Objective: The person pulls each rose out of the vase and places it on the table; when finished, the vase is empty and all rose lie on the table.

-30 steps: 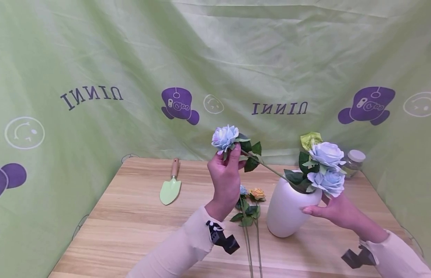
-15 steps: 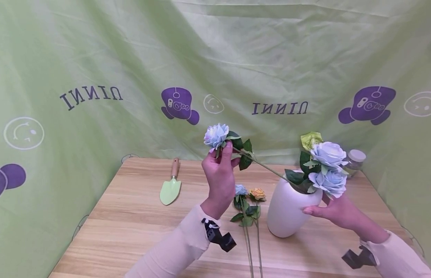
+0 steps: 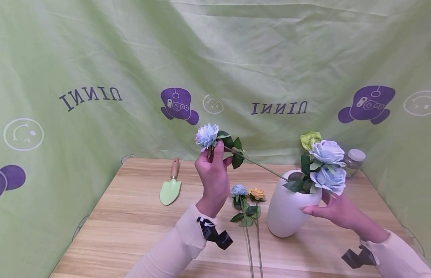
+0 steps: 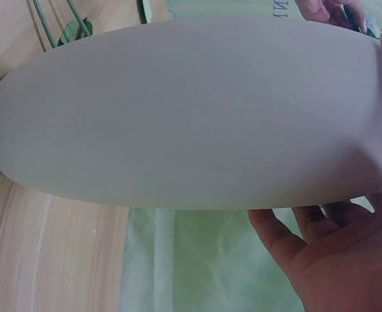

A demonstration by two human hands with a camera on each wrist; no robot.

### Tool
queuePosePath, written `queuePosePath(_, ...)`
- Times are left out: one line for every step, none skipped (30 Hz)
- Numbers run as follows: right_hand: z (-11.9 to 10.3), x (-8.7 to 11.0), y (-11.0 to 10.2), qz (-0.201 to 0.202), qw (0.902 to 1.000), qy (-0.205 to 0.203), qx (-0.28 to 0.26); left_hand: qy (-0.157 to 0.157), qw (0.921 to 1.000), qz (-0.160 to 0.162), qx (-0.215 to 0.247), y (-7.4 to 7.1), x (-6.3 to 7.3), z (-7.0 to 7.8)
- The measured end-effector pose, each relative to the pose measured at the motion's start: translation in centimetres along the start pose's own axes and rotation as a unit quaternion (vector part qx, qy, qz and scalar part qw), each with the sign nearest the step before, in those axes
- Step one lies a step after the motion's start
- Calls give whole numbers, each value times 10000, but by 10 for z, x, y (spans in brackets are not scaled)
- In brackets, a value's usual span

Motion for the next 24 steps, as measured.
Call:
queuePosePath(0,0,0,-3,10000,42,58,2,10000,17,14,0,0,0)
queuePosePath(1,0,0,-19,9999,85,123,1,10000,40,28,-1,-1,1)
queuePosePath(1,0,0,-30,9995,151,266,12,10000,65,44,-2,-2,1)
queuePosePath(2,0,0,-12,9987,206,473,22,9999,93,57,-3,-3,2)
queuePosePath(2,1,-1,7,9969,287,734,40,9999,118,62,-4,-4,3)
queuePosePath(3,1,-1,22,9945,367,981,52,9999,141,76,-5,-6,3)
queuePosePath(3,2,-2,34,9918,435,1198,57,9998,168,81,-6,-7,4)
queuePosePath(4,2,-2,56,9888,509,1405,59,9997,206,84,-7,-9,4)
queuePosePath(4,3,-3,79,9863,544,1558,55,9997,240,84,-9,-10,5)
queuePosePath(4,3,-3,95,9854,549,1607,53,9996,277,82,-10,-12,5)
queuePosePath(4,3,-3,88,9857,561,1588,46,9995,315,80,-12,-13,6)
queuePosePath(4,2,-3,82,9865,548,1542,46,9994,349,72,-13,-14,7)
queuePosePath(3,2,-3,77,9872,523,1503,58,9993,370,81,-15,-16,8)
queuePosePath(3,2,-3,76,9877,496,1479,78,9991,399,106,-17,-18,9)
queuePosePath(3,2,-2,79,9882,451,1463,103,9990,419,128,-19,-20,10)
queuePosePath(2,2,-2,82,9887,417,1440,136,9988,443,150,-21,-22,12)
queuePosePath(2,2,-2,94,9888,394,1439,170,9986,464,167,-23,-24,14)
queuePosePath(2,2,-2,94,9887,370,1449,217,9984,485,171,-25,-27,16)
queuePosePath(1,1,-2,94,9887,344,1459,258,9983,494,192,-27,-29,17)
queuePosePath(1,1,-2,92,9886,321,1471,300,9980,517,188,-28,-30,20)
queuePosePath(0,1,-2,90,9884,303,1482,340,9979,536,153,-30,-32,22)
queuePosePath(0,1,-2,87,9884,300,1486,383,9977,539,126,-31,-34,24)
queuePosePath(0,1,-2,80,9883,292,1495,420,9976,540,100,-32,-36,25)
queuePosePath(-1,1,-2,67,9885,282,1482,449,9975,540,84,-33,-37,27)
Point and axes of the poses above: each hand's wrist, its own x-axis away from the middle knuckle, its own y-axis out of the palm, z = x × y, the point moved 8 cm from there along -x, towards the middle knuckle, and after that the axes turned 4 degrees about y, right-handed, at the moved point
